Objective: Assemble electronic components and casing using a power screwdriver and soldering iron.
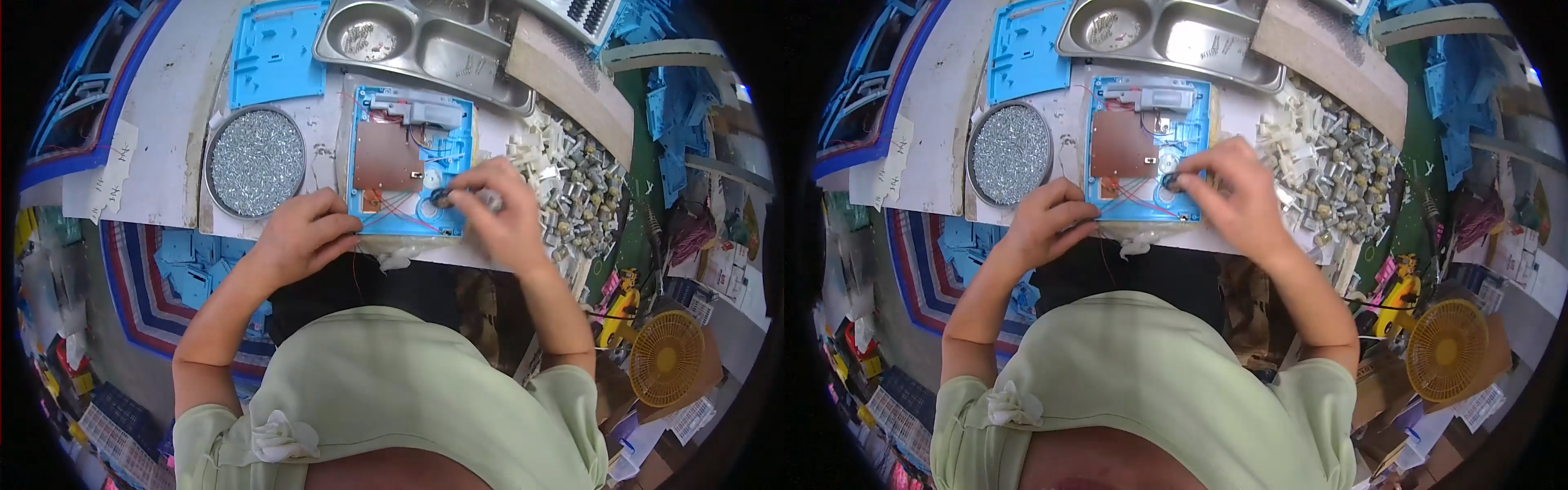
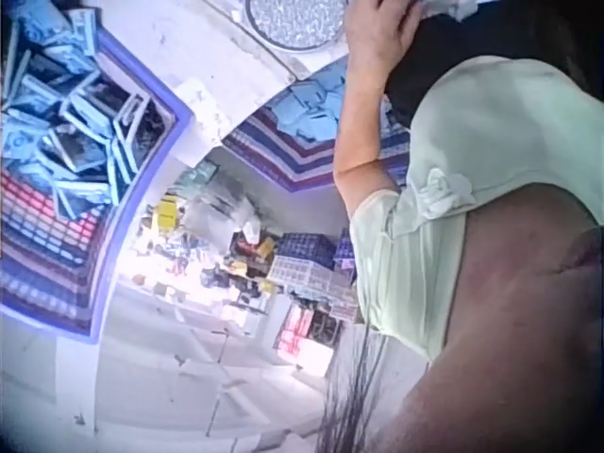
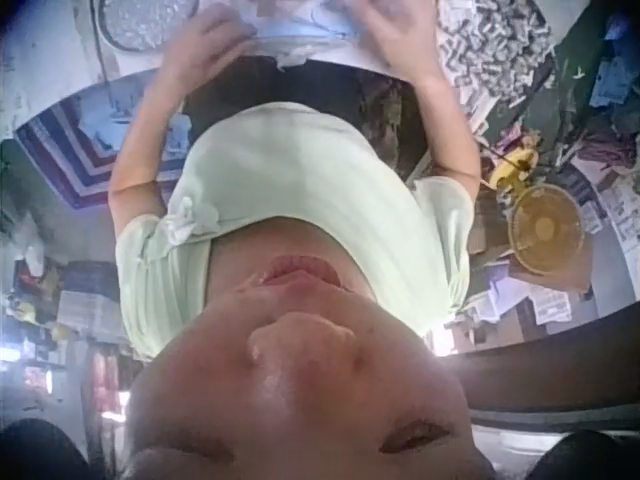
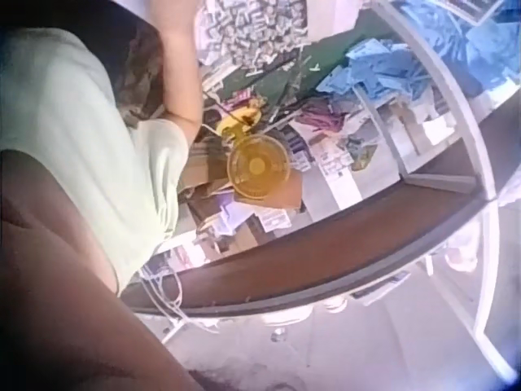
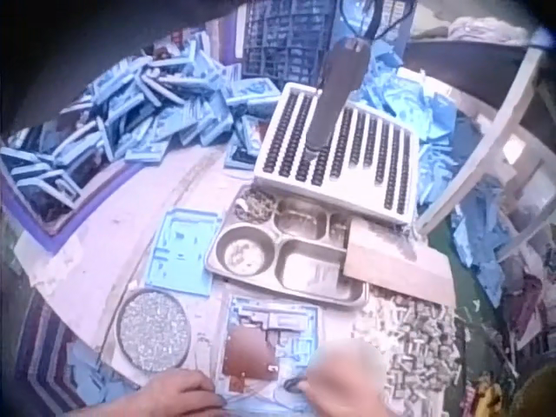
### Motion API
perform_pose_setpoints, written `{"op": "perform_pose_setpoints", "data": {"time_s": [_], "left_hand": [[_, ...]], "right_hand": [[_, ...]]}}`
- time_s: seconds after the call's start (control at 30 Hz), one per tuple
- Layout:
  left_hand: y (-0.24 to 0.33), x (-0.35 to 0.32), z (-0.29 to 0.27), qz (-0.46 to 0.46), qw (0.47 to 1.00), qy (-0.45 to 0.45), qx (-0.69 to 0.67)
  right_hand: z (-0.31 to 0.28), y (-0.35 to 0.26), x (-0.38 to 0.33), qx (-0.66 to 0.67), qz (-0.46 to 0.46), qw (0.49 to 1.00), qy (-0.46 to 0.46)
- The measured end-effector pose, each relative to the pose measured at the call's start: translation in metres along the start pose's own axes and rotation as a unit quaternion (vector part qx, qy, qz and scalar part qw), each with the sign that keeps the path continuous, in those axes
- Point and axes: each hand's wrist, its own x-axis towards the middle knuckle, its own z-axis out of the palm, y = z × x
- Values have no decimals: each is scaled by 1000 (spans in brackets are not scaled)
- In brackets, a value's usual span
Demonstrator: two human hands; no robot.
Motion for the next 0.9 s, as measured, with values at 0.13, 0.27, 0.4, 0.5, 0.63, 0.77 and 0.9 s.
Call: {"op": "perform_pose_setpoints", "data": {"time_s": [0.13,0.27,0.4,0.5,0.63,0.77,0.9], "left_hand": [[0,-1,2,-11,1000,3,4],[1,-3,1,-11,1000,8,5],[1,-3,1,-11,1000,6,3],[1,-1,2,-11,1000,4,1],[4,0,1,-20,1000,6,9],[6,3,3,-19,1000,6,17],[10,2,0,-30,999,-3,24]], "right_hand": [[17,2,-5,-134,-149,979,29],[19,4,-1,-190,-203,960,38],[17,10,2,-176,-211,961,12],[14,6,2,-201,-215,956,1],[17,-10,0,-274,-190,942,-33],[-1,-9,-5,-182,-135,974,-14],[-62,3,-41,-341,20,939,28]]}}
